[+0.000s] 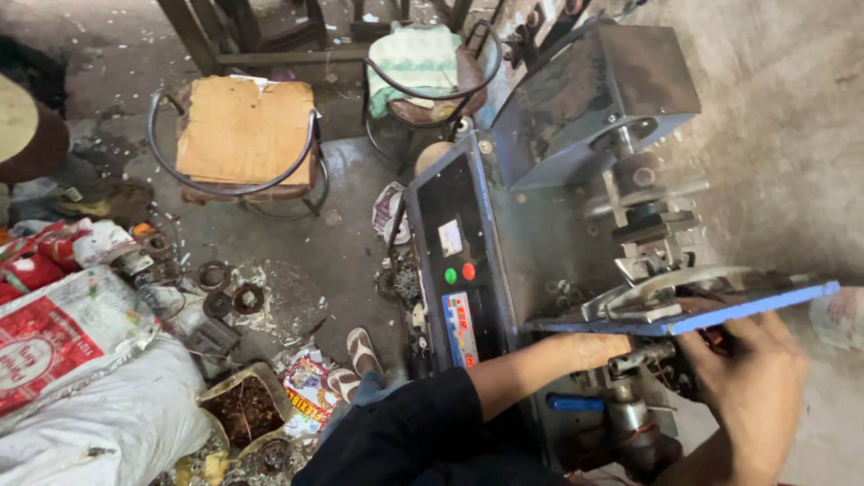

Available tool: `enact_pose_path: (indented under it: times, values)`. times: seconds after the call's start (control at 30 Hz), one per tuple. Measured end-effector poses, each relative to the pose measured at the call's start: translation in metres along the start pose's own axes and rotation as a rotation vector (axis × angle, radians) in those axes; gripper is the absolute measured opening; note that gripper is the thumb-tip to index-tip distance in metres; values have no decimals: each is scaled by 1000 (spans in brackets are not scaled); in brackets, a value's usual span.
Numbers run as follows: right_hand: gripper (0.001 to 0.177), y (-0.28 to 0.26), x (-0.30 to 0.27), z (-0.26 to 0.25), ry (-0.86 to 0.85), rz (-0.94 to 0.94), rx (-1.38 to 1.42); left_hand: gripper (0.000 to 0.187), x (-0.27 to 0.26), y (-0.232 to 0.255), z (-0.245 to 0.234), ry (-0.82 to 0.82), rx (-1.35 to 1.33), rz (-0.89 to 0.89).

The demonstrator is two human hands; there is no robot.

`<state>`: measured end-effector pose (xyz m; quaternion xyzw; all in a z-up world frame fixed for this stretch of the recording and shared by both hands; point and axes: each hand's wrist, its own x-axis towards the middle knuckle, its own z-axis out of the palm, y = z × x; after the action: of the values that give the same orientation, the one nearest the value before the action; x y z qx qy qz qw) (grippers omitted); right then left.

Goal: The person operates a motor winding machine, feeding copper wire into the device to wrap it around a rotor core. They repeatedly adjust the rotor and wire, pressing buttons on the machine to control the winding process.

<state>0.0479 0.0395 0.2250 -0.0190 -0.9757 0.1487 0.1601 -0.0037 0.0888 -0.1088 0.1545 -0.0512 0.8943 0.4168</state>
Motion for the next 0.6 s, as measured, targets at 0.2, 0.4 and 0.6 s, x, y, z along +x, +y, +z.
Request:
enact_pose_path:
  times: [0.2,0.4,0.6]
  values:
    - [31,-7,2,-1,-2,8,35,68,-8,11,23,-100,18,100]
    - [35,-8,3,-2,13,-31,29,72,-12,18,29,-126,112,133]
    - [32,-12,3,-3,10,-38,56,58,-8,13,21,32,84,38]
